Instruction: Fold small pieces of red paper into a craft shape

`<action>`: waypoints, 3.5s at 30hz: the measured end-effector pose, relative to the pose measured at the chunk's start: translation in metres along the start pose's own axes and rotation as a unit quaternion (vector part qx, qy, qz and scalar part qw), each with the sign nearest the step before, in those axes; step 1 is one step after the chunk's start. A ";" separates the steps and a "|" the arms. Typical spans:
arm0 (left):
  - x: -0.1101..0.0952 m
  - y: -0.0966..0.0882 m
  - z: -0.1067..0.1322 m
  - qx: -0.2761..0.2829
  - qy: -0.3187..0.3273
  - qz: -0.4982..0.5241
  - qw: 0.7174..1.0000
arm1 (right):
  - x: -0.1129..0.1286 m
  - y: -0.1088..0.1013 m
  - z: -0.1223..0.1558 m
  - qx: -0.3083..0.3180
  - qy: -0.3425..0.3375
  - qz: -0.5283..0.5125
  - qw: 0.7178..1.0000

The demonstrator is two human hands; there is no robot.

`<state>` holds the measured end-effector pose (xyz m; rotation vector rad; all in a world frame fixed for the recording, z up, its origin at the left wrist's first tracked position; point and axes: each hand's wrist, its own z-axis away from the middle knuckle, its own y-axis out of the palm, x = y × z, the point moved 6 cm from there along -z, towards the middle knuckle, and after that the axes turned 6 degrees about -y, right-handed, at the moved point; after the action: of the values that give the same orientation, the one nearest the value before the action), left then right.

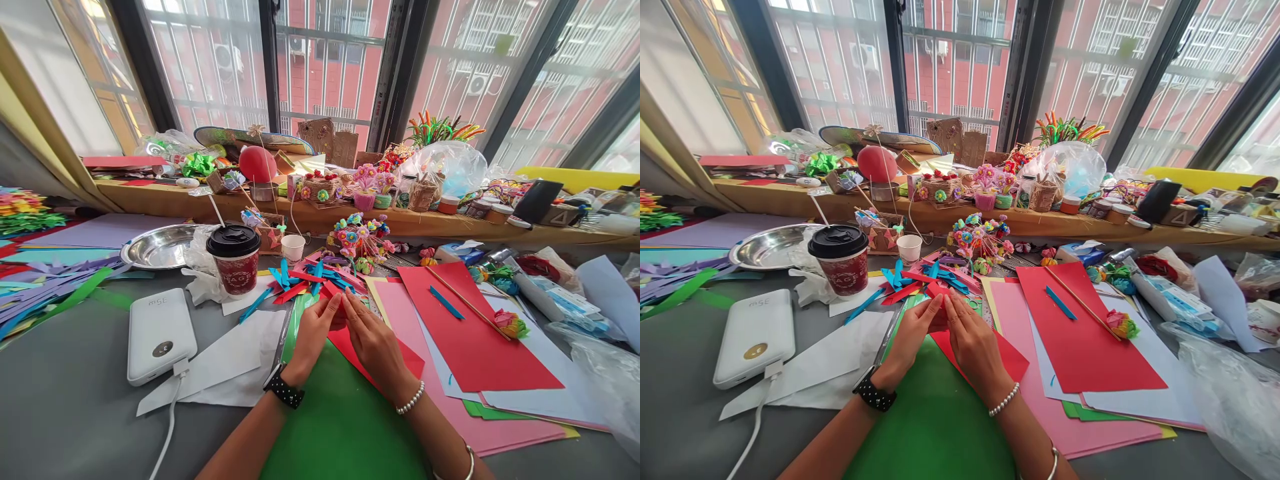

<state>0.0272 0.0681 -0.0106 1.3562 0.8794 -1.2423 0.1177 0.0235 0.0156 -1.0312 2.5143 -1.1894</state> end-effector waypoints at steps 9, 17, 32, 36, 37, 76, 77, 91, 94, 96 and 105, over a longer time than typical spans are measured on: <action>-0.005 -0.003 -0.001 -0.008 0.049 -0.038 0.998 | -0.004 -0.002 0.001 -0.008 0.044 -0.112 0.993; -0.007 0.010 0.003 0.076 0.024 -0.105 0.991 | -0.032 -0.017 0.006 -0.098 0.264 -0.360 0.890; 0.004 0.019 0.008 0.134 -0.087 -0.097 0.982 | -0.039 0.001 0.015 -0.058 0.378 -0.525 0.760; 0.005 0.019 0.008 0.143 -0.092 -0.095 0.981 | -0.040 0.003 0.016 -0.066 0.389 -0.531 0.750; 0.005 0.020 0.008 0.145 -0.093 -0.095 0.980 | -0.040 0.003 0.017 -0.068 0.393 -0.529 0.749; -0.010 -0.002 0.002 0.027 -0.015 -0.110 0.993 | -0.030 0.004 0.011 0.006 0.362 -0.566 0.741; -0.011 -0.003 0.001 0.023 -0.014 -0.115 0.993 | -0.028 0.005 0.011 0.016 0.360 -0.565 0.742; -0.012 -0.004 0.000 0.051 -0.012 -0.148 0.988 | -0.031 0.014 0.018 0.025 0.403 -0.558 0.725; -0.013 -0.004 -0.001 0.052 -0.013 -0.153 0.987 | -0.031 0.013 0.018 0.025 0.407 -0.555 0.725; -0.013 -0.004 -0.001 0.053 -0.012 -0.153 0.987 | -0.032 0.013 0.018 0.022 0.411 -0.554 0.724; -0.017 -0.002 0.000 0.053 0.014 -0.165 0.985 | -0.033 0.016 0.021 0.013 0.422 -0.554 0.718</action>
<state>0.0216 0.0707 0.0054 1.3495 1.1020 -1.5444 0.1427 0.0392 -0.0141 -2.6772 2.1852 -2.4093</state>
